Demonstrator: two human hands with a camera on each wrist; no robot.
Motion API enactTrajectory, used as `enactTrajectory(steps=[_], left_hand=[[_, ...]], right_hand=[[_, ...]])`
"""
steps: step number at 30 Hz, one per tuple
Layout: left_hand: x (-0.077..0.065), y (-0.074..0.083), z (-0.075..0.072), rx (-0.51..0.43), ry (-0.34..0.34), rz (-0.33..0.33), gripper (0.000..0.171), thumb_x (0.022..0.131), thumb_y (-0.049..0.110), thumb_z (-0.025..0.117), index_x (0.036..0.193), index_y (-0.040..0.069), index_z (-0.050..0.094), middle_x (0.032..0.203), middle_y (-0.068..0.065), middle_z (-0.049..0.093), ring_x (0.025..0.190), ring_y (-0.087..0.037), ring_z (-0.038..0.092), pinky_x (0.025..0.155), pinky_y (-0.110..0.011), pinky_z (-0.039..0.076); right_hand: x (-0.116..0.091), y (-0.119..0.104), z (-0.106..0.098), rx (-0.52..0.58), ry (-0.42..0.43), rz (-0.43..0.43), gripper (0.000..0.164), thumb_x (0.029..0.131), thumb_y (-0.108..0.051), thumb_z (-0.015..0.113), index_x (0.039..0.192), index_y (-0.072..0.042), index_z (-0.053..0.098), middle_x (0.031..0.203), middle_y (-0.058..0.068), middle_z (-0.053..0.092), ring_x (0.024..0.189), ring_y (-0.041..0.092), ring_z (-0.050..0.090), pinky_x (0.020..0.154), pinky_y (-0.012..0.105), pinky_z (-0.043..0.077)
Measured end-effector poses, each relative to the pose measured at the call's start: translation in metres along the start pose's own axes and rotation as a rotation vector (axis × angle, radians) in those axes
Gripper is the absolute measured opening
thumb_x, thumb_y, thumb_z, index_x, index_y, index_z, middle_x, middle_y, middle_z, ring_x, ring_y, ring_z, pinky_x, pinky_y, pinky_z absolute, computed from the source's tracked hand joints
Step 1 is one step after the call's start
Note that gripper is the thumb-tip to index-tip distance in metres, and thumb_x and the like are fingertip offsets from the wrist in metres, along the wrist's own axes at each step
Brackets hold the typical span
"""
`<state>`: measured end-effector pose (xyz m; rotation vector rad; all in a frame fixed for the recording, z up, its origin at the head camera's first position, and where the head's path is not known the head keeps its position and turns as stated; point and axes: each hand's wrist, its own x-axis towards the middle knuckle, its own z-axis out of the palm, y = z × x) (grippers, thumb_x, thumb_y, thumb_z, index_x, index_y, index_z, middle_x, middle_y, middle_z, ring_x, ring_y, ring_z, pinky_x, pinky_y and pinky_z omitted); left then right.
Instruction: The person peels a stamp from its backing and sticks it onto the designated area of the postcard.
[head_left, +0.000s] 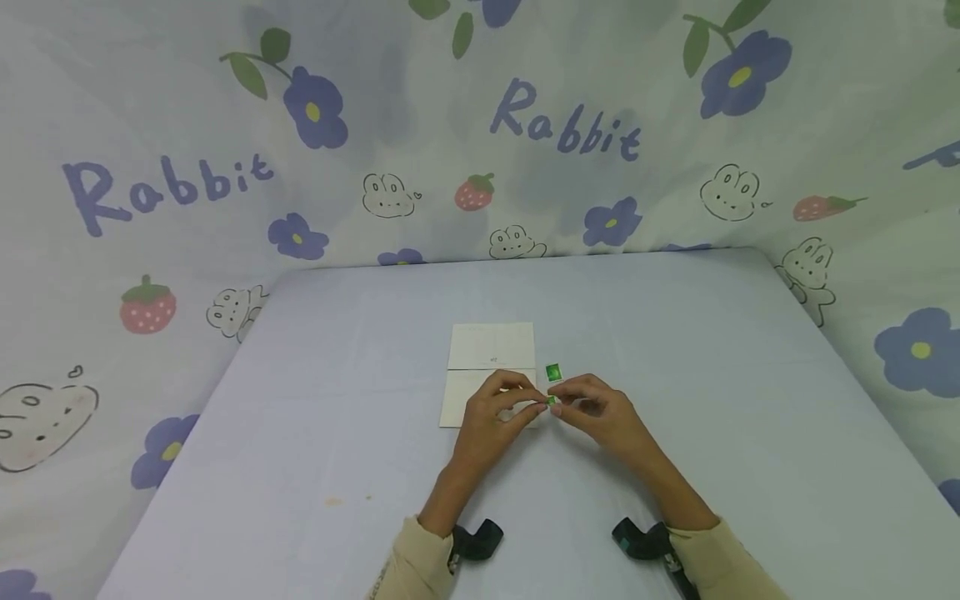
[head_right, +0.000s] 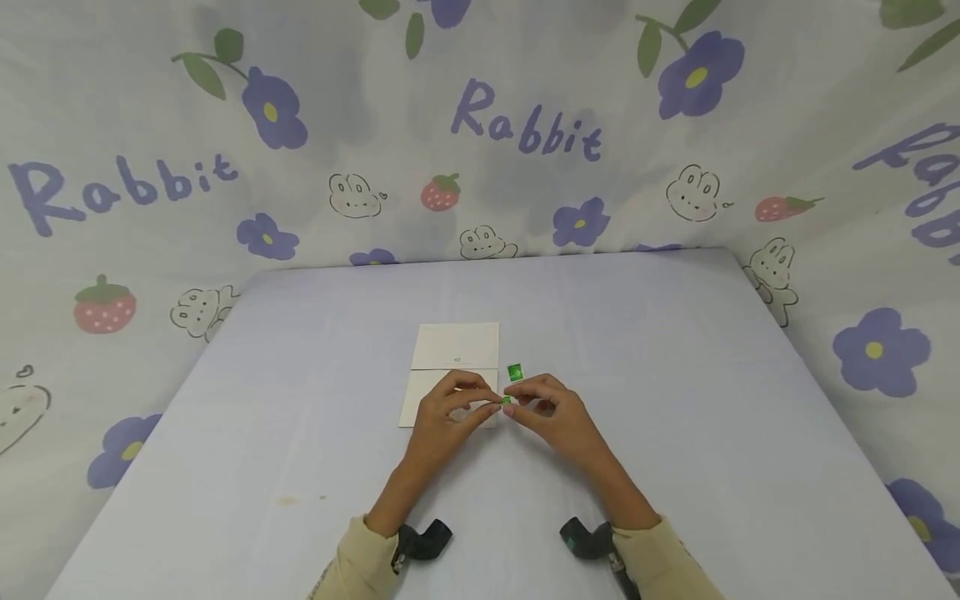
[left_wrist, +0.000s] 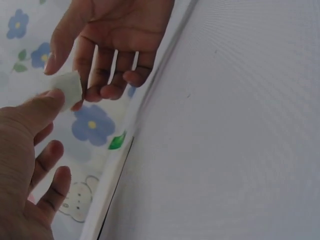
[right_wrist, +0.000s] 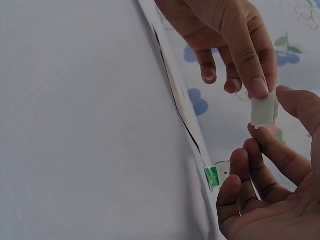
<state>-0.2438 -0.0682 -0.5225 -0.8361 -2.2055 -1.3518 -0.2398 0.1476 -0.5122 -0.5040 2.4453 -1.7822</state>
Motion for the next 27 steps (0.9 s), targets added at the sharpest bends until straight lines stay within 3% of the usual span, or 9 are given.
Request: enactTrajectory(steps=[5, 7, 12, 15, 21, 27], left_hand=[[-0.001, 0.003, -0.004, -0.001, 0.039, -0.111, 0.011, 0.086, 0.015, 0.08, 0.096, 0.019, 0.079, 0.108, 0.007, 0.062, 0.107, -0.014, 0.057, 0.08, -0.031, 0.051], [-0.001, 0.004, -0.005, -0.035, 0.048, -0.166, 0.009, 0.087, 0.018, 0.08, 0.096, 0.02, 0.079, 0.108, 0.008, 0.062, 0.106, -0.013, 0.057, 0.077, -0.032, 0.051], [0.001, 0.006, -0.002, -0.161, 0.078, -0.298, 0.009, 0.09, 0.027, 0.077, 0.098, 0.021, 0.078, 0.107, 0.008, 0.064, 0.097, -0.014, 0.058, 0.078, -0.032, 0.051], [0.002, 0.006, -0.002, -0.24, 0.088, -0.364, 0.012, 0.091, 0.027, 0.075, 0.099, 0.019, 0.078, 0.108, 0.006, 0.064, 0.095, -0.016, 0.059, 0.08, -0.031, 0.052], [0.002, 0.008, -0.003, -0.325, 0.079, -0.408, 0.014, 0.093, 0.026, 0.074, 0.103, 0.016, 0.076, 0.109, 0.003, 0.065, 0.099, -0.019, 0.059, 0.086, -0.032, 0.052], [0.003, 0.008, -0.002, -0.401, 0.061, -0.459, 0.016, 0.093, 0.026, 0.074, 0.103, 0.014, 0.076, 0.111, 0.001, 0.066, 0.103, -0.02, 0.06, 0.089, -0.032, 0.051]], right_hand=[[-0.003, -0.019, 0.0, 0.01, 0.012, -0.022, 0.032, 0.093, -0.01, 0.073, 0.123, -0.003, 0.067, 0.123, 0.019, 0.059, 0.107, 0.036, 0.055, 0.087, 0.034, 0.049], [-0.004, -0.023, 0.0, 0.015, 0.023, -0.052, 0.03, 0.092, -0.008, 0.072, 0.122, -0.002, 0.067, 0.122, 0.018, 0.06, 0.106, 0.037, 0.055, 0.086, 0.032, 0.049], [-0.002, -0.005, 0.0, 0.01, 0.069, -0.103, 0.025, 0.092, -0.011, 0.074, 0.117, -0.008, 0.072, 0.115, 0.003, 0.063, 0.101, 0.02, 0.058, 0.084, 0.027, 0.05], [-0.001, -0.002, 0.002, 0.014, 0.098, -0.116, 0.023, 0.091, -0.006, 0.074, 0.113, -0.007, 0.073, 0.112, 0.004, 0.063, 0.097, 0.014, 0.057, 0.083, 0.026, 0.051], [-0.004, -0.023, 0.003, 0.063, 0.118, -0.197, 0.019, 0.089, 0.006, 0.07, 0.108, 0.004, 0.071, 0.108, 0.016, 0.063, 0.091, 0.015, 0.057, 0.08, 0.025, 0.051], [-0.005, -0.033, 0.003, 0.055, 0.099, -0.227, 0.019, 0.089, 0.006, 0.071, 0.108, 0.005, 0.071, 0.108, 0.015, 0.064, 0.092, 0.013, 0.057, 0.081, 0.026, 0.051]])
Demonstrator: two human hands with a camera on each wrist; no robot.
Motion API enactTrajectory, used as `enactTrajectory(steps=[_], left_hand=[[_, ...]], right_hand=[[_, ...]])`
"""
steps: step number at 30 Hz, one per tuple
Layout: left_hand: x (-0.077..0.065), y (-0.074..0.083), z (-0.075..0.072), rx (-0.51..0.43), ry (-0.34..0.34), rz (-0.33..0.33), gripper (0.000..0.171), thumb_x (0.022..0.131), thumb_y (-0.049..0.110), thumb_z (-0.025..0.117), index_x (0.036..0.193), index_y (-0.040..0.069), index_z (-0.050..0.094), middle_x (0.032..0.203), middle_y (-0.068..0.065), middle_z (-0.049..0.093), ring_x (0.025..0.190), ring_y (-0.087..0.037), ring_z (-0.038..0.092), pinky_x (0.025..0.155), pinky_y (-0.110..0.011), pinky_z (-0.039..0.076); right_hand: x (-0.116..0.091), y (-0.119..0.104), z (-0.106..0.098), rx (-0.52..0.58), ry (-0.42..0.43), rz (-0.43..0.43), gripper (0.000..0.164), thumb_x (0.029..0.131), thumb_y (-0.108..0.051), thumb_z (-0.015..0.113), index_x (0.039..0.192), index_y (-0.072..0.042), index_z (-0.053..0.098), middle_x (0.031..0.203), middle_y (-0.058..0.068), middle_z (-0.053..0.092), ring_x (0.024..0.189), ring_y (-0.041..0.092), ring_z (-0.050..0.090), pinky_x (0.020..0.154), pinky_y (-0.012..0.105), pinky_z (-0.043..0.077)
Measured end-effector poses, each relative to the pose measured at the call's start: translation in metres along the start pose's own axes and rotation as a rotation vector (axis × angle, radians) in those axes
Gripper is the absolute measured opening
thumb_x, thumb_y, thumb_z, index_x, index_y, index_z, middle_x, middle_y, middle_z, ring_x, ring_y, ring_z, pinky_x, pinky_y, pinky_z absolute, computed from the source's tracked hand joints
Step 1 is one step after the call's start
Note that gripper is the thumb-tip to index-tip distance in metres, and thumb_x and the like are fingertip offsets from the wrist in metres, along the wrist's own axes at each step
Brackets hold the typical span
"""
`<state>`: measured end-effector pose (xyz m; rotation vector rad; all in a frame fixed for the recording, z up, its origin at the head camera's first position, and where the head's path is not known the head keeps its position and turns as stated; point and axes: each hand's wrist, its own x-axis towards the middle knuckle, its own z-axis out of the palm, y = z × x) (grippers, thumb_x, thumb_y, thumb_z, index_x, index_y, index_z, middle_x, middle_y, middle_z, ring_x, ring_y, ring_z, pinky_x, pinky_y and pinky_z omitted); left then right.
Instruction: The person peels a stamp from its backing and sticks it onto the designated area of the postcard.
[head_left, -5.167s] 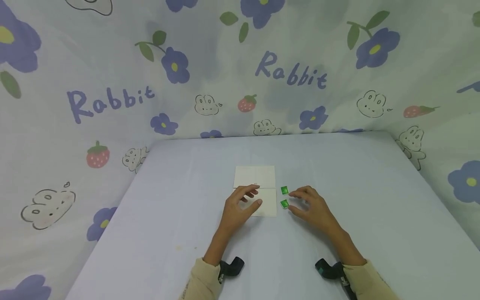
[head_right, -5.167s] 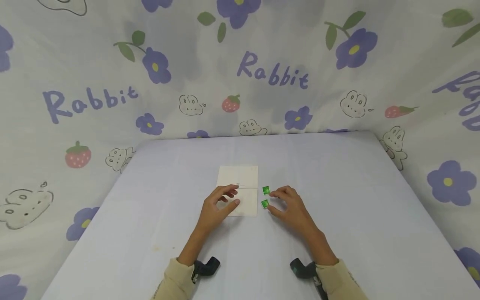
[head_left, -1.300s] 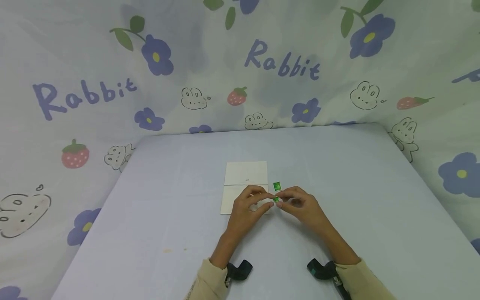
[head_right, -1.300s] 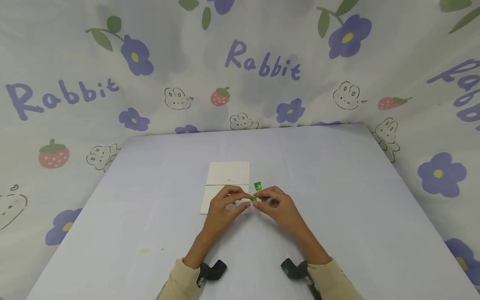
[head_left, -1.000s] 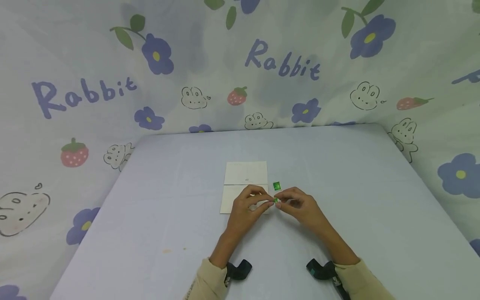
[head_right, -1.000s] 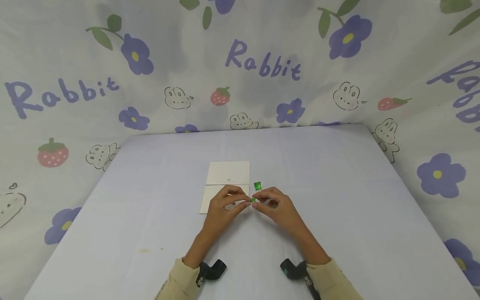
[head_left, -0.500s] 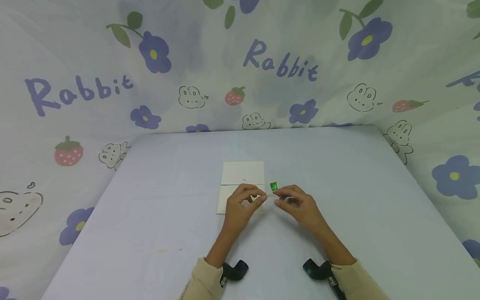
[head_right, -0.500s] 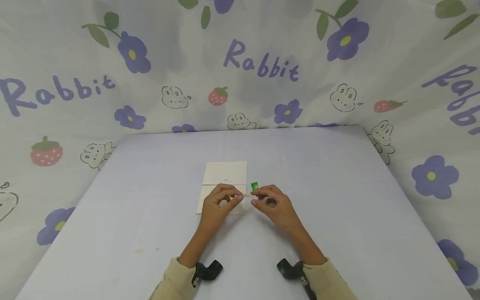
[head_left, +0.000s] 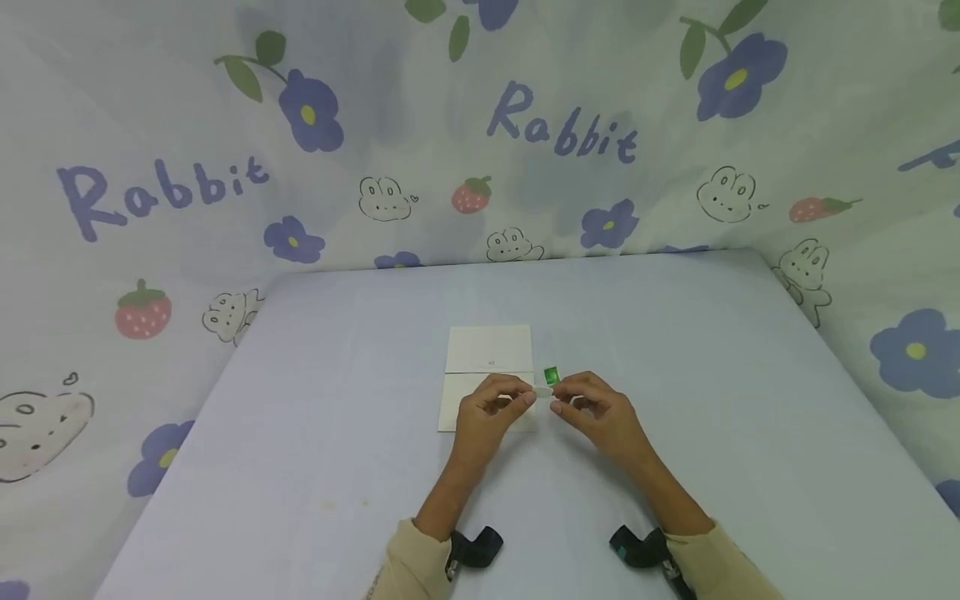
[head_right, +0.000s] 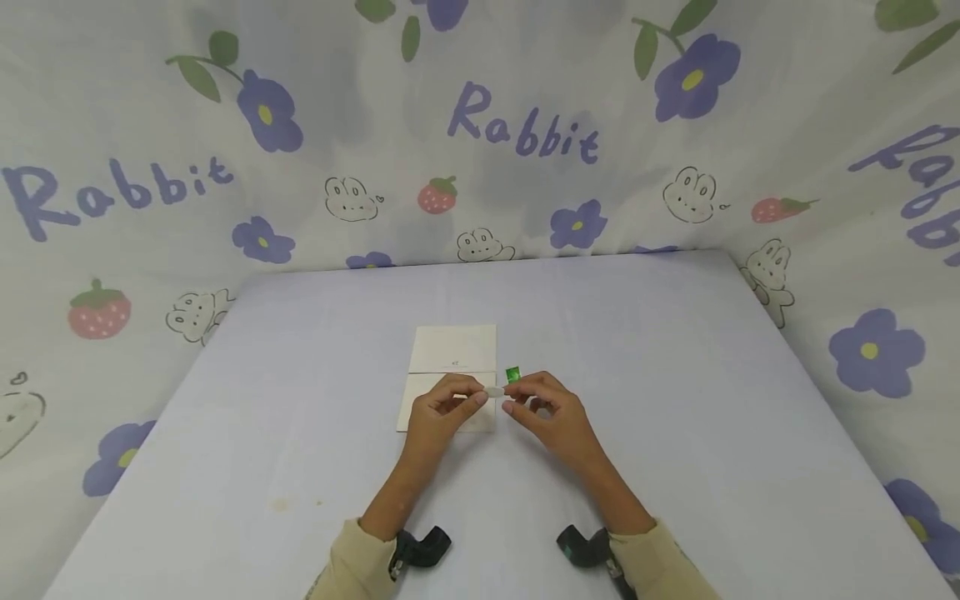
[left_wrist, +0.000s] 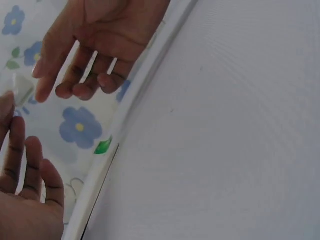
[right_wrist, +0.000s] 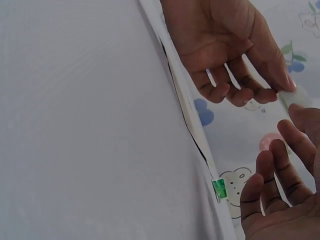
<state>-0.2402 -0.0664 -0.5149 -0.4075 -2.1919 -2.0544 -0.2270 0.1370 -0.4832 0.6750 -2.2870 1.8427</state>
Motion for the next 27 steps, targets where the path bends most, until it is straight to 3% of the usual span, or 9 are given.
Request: enactTrajectory(steps=[7, 14, 21, 27], left_hand=[[-0.002, 0.002, 0.004, -0.054, -0.006, -0.064, 0.017, 0.095, 0.022, 0.072, 0.105, 0.009, 0.075, 0.112, -0.003, 0.066, 0.107, -0.02, 0.06, 0.09, -0.031, 0.05], [-0.003, 0.002, 0.006, -0.061, -0.016, -0.089, 0.015, 0.095, 0.013, 0.071, 0.106, 0.004, 0.073, 0.113, -0.007, 0.065, 0.102, -0.02, 0.061, 0.089, -0.029, 0.05], [-0.003, 0.0, 0.005, -0.092, -0.044, -0.086, 0.021, 0.098, 0.025, 0.067, 0.111, 0.011, 0.073, 0.112, -0.003, 0.067, 0.102, -0.022, 0.061, 0.089, -0.032, 0.05], [-0.002, 0.001, 0.004, -0.114, -0.017, -0.102, 0.028, 0.101, 0.035, 0.061, 0.11, 0.012, 0.074, 0.105, -0.004, 0.069, 0.098, -0.024, 0.06, 0.085, -0.035, 0.05]], right_hand=[[-0.001, 0.003, 0.004, 0.035, 0.001, 0.011, 0.017, 0.091, 0.005, 0.069, 0.107, 0.003, 0.071, 0.108, 0.014, 0.063, 0.091, 0.014, 0.056, 0.079, 0.026, 0.051], [-0.002, 0.026, 0.006, 0.063, 0.059, 0.064, 0.015, 0.093, 0.003, 0.067, 0.107, 0.0, 0.074, 0.109, 0.012, 0.064, 0.096, 0.013, 0.058, 0.081, 0.022, 0.051], [-0.003, 0.031, 0.003, 0.154, 0.013, 0.083, 0.009, 0.096, -0.006, 0.067, 0.103, -0.004, 0.073, 0.11, 0.011, 0.065, 0.1, 0.018, 0.06, 0.082, 0.024, 0.051], [-0.002, 0.033, 0.004, 0.196, -0.05, 0.048, 0.009, 0.096, -0.004, 0.067, 0.103, -0.002, 0.071, 0.109, 0.013, 0.064, 0.098, 0.02, 0.059, 0.082, 0.026, 0.051]])
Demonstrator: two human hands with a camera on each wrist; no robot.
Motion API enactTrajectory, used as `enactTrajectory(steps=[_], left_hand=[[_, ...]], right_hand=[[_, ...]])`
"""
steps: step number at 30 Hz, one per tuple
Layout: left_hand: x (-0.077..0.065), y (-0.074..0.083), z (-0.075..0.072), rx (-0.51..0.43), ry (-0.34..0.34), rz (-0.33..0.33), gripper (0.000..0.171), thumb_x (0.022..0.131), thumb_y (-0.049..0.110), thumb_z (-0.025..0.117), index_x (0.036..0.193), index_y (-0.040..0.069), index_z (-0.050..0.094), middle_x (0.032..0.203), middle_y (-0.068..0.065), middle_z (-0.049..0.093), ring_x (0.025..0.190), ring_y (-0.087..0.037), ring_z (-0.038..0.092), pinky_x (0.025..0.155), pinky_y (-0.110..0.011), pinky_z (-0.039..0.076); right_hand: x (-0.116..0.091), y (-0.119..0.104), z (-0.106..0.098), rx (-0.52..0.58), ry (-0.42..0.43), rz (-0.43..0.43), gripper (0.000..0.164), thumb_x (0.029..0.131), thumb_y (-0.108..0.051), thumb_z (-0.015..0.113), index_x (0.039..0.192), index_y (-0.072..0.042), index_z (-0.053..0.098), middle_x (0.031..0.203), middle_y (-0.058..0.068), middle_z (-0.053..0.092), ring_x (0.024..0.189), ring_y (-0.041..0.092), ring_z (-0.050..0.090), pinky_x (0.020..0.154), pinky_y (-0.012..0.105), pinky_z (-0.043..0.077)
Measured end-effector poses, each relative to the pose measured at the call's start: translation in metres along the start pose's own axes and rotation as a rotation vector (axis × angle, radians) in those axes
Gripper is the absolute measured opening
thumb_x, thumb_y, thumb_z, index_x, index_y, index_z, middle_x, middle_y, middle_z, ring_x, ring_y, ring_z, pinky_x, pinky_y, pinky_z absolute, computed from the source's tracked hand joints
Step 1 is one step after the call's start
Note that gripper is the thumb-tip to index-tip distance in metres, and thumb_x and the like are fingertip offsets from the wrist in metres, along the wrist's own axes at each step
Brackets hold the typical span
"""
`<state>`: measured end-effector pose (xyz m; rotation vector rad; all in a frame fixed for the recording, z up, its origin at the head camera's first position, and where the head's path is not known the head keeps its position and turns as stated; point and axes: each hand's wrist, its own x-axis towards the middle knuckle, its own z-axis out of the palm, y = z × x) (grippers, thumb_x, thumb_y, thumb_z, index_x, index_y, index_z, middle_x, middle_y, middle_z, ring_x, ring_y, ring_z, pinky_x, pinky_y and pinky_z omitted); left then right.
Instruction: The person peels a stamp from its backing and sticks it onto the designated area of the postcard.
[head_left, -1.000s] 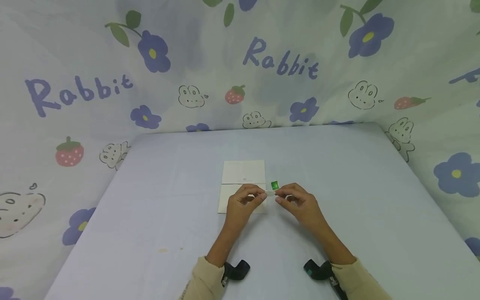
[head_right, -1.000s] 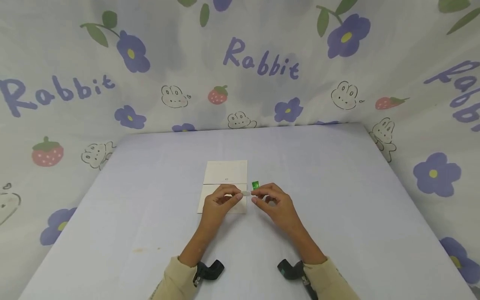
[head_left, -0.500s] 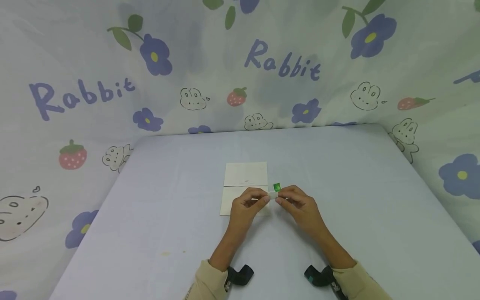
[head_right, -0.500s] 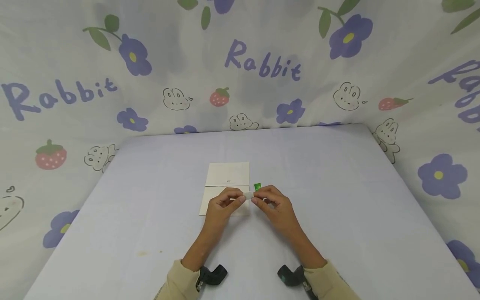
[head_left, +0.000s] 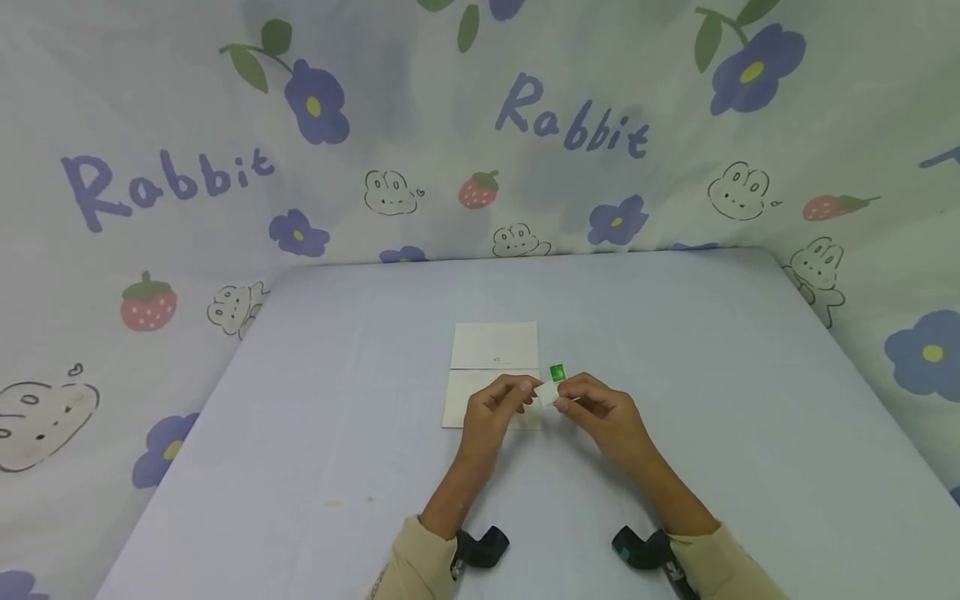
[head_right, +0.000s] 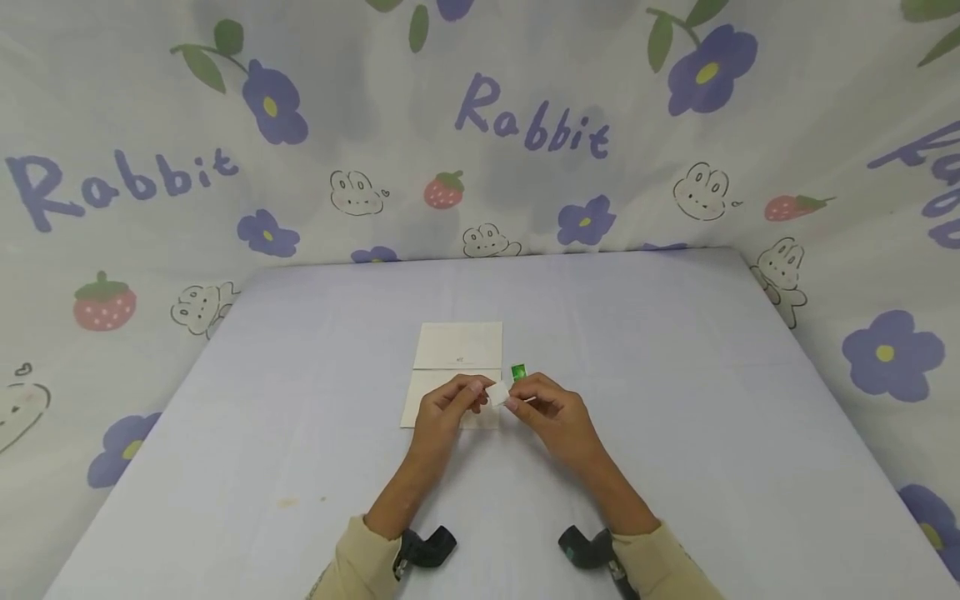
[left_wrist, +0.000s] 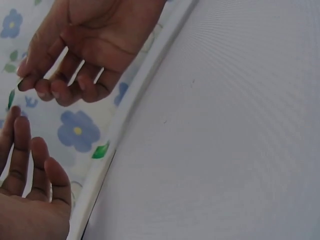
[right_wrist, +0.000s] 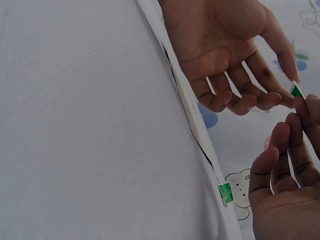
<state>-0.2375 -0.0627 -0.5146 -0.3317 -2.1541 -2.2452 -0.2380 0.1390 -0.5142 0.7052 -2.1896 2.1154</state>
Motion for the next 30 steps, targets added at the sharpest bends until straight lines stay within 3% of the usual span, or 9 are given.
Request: enactTrajectory(steps=[8, 13, 17, 30], left_hand=[[0.001, -0.0014, 0.0011, -0.021, 0.033, -0.024, 0.023, 0.098, 0.026, 0.067, 0.105, 0.005, 0.074, 0.1, -0.01, 0.07, 0.093, -0.02, 0.061, 0.082, -0.031, 0.051], [0.0009, -0.0004, 0.0006, -0.024, -0.003, -0.03, 0.026, 0.097, 0.018, 0.068, 0.108, -0.005, 0.07, 0.111, -0.02, 0.068, 0.099, -0.019, 0.062, 0.089, -0.03, 0.051], [0.0008, 0.001, 0.0002, -0.012, -0.026, -0.04, 0.028, 0.097, 0.015, 0.068, 0.11, -0.009, 0.068, 0.114, -0.021, 0.067, 0.105, -0.02, 0.062, 0.095, -0.033, 0.05], [-0.0009, 0.0006, 0.0007, 0.023, -0.039, -0.02, 0.023, 0.096, 0.014, 0.069, 0.107, -0.007, 0.071, 0.106, -0.016, 0.07, 0.097, -0.017, 0.064, 0.09, -0.031, 0.051]], right_hand=[[0.0001, -0.0004, -0.0012, 0.013, -0.006, 0.014, 0.01, 0.097, -0.006, 0.066, 0.104, -0.002, 0.071, 0.111, 0.015, 0.063, 0.099, 0.022, 0.06, 0.083, 0.026, 0.052], [0.0006, -0.0009, -0.0027, 0.028, -0.004, 0.028, 0.018, 0.098, -0.008, 0.064, 0.105, 0.008, 0.068, 0.112, 0.023, 0.061, 0.098, 0.023, 0.059, 0.083, 0.026, 0.051], [0.001, -0.0002, -0.0036, 0.032, 0.003, 0.047, 0.022, 0.099, -0.01, 0.064, 0.106, 0.011, 0.066, 0.112, 0.026, 0.06, 0.097, 0.023, 0.059, 0.084, 0.026, 0.051], [0.0022, 0.0, -0.0023, 0.028, 0.039, 0.074, 0.024, 0.1, -0.009, 0.062, 0.11, 0.012, 0.064, 0.101, 0.012, 0.061, 0.092, 0.02, 0.059, 0.079, 0.026, 0.051]])
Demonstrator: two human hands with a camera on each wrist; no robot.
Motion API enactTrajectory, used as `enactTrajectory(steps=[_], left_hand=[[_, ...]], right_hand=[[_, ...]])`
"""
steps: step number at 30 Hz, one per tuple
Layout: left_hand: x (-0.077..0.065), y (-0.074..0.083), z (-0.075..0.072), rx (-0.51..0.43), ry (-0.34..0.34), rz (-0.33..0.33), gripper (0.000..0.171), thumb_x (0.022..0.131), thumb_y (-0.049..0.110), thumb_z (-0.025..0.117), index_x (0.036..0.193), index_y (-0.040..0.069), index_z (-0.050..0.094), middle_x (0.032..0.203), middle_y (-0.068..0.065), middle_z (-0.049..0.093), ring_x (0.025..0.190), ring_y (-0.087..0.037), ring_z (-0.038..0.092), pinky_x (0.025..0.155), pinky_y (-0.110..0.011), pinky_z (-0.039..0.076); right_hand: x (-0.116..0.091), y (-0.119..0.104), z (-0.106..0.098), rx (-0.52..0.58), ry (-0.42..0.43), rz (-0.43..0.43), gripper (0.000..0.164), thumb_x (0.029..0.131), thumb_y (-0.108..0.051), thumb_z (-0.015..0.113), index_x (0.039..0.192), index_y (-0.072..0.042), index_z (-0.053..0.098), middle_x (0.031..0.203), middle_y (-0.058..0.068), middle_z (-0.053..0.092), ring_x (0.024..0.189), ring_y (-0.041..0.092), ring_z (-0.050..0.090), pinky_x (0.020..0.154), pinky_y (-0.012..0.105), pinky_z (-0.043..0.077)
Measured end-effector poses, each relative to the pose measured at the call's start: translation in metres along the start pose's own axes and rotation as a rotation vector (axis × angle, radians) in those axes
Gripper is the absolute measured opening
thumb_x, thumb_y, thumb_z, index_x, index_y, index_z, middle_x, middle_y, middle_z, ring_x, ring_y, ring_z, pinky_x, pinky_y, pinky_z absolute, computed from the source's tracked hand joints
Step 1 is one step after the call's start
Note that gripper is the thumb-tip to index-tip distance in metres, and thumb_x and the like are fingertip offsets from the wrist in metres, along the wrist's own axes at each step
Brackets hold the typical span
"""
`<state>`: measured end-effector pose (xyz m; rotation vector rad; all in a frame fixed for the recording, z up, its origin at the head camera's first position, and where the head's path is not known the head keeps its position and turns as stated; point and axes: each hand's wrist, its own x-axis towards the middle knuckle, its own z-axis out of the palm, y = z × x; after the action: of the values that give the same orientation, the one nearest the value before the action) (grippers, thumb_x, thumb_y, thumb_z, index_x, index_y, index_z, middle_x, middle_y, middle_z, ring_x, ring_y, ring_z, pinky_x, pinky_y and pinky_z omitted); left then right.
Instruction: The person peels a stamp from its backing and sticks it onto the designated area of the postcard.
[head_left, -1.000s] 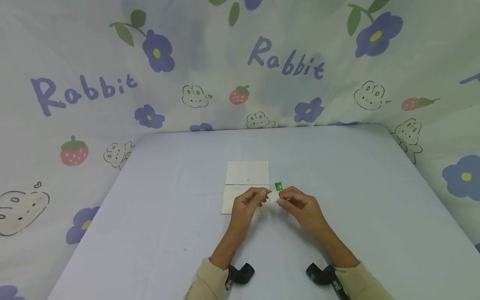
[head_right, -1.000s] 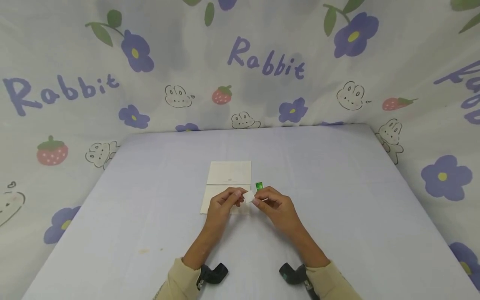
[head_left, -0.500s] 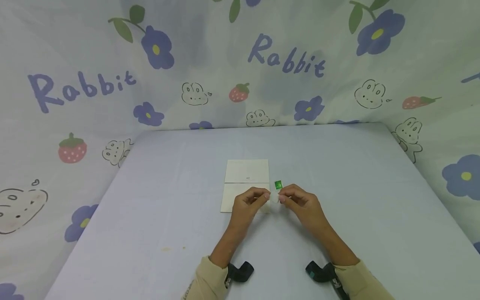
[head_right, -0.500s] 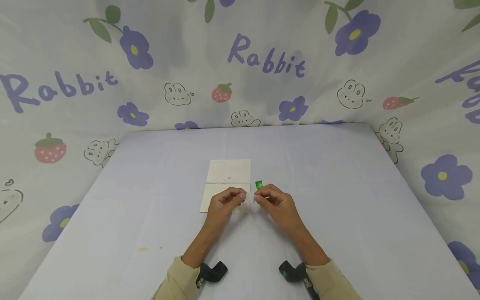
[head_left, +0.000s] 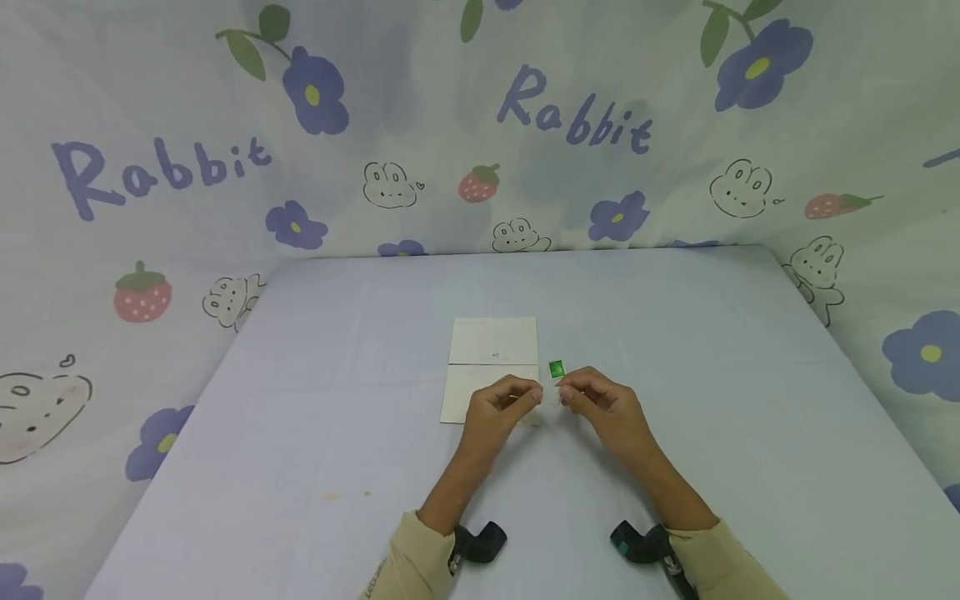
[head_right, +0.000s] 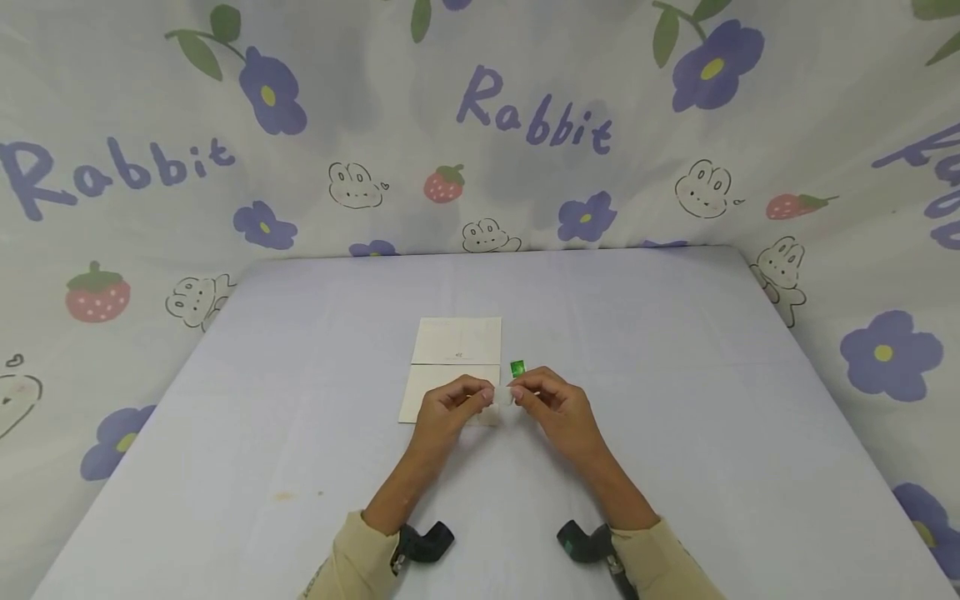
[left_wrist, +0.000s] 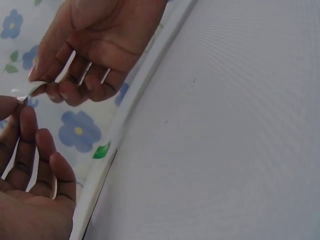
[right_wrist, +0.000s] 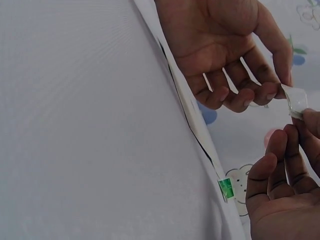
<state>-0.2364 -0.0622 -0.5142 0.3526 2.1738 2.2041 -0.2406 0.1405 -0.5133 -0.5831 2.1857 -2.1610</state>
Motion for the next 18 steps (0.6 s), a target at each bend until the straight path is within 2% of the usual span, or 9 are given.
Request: enactTrajectory(steps=[5, 9, 11, 14, 18], left_hand=[[0.0, 0.002, -0.001, 0.007, 0.006, -0.005, 0.025, 0.096, 0.017, 0.069, 0.107, -0.005, 0.072, 0.106, -0.015, 0.071, 0.097, -0.016, 0.064, 0.09, -0.031, 0.052], [0.002, 0.0, 0.0, 0.018, 0.059, -0.007, 0.025, 0.096, 0.018, 0.07, 0.107, -0.004, 0.073, 0.106, -0.014, 0.071, 0.097, -0.017, 0.064, 0.088, -0.031, 0.052], [0.003, -0.001, 0.0, 0.018, 0.087, -0.01, 0.026, 0.096, 0.019, 0.069, 0.108, -0.004, 0.072, 0.106, -0.016, 0.071, 0.098, -0.019, 0.064, 0.087, -0.031, 0.052], [0.003, -0.002, 0.0, 0.018, 0.113, -0.02, 0.027, 0.097, 0.02, 0.069, 0.109, -0.003, 0.072, 0.105, -0.018, 0.071, 0.098, -0.025, 0.065, 0.086, -0.03, 0.051], [0.002, -0.003, -0.002, 0.016, 0.13, -0.035, 0.026, 0.096, 0.021, 0.07, 0.108, -0.002, 0.073, 0.103, -0.019, 0.071, 0.098, -0.032, 0.066, 0.085, -0.03, 0.05]], right_hand=[[0.0, 0.0, 0.0, -0.016, 0.019, 0.009, 0.022, 0.1, -0.011, 0.062, 0.112, 0.007, 0.066, 0.101, 0.013, 0.061, 0.092, 0.021, 0.058, 0.076, 0.028, 0.051], [0.001, -0.001, 0.001, -0.059, 0.072, -0.017, 0.018, 0.099, -0.009, 0.064, 0.114, 0.002, 0.068, 0.108, 0.012, 0.06, 0.095, 0.02, 0.059, 0.078, 0.026, 0.052], [0.001, -0.003, 0.002, -0.104, 0.111, -0.069, 0.016, 0.096, -0.003, 0.066, 0.112, 0.001, 0.068, 0.111, 0.011, 0.06, 0.096, 0.018, 0.06, 0.079, 0.024, 0.052], [0.0, -0.011, 0.007, -0.17, 0.154, -0.191, 0.017, 0.09, 0.009, 0.069, 0.105, 0.003, 0.069, 0.107, 0.015, 0.059, 0.092, 0.017, 0.058, 0.077, 0.021, 0.05], [-0.003, -0.028, 0.018, -0.268, 0.157, -0.323, 0.018, 0.083, 0.017, 0.07, 0.097, 0.007, 0.07, 0.099, 0.018, 0.059, 0.083, 0.018, 0.054, 0.071, 0.025, 0.047]])
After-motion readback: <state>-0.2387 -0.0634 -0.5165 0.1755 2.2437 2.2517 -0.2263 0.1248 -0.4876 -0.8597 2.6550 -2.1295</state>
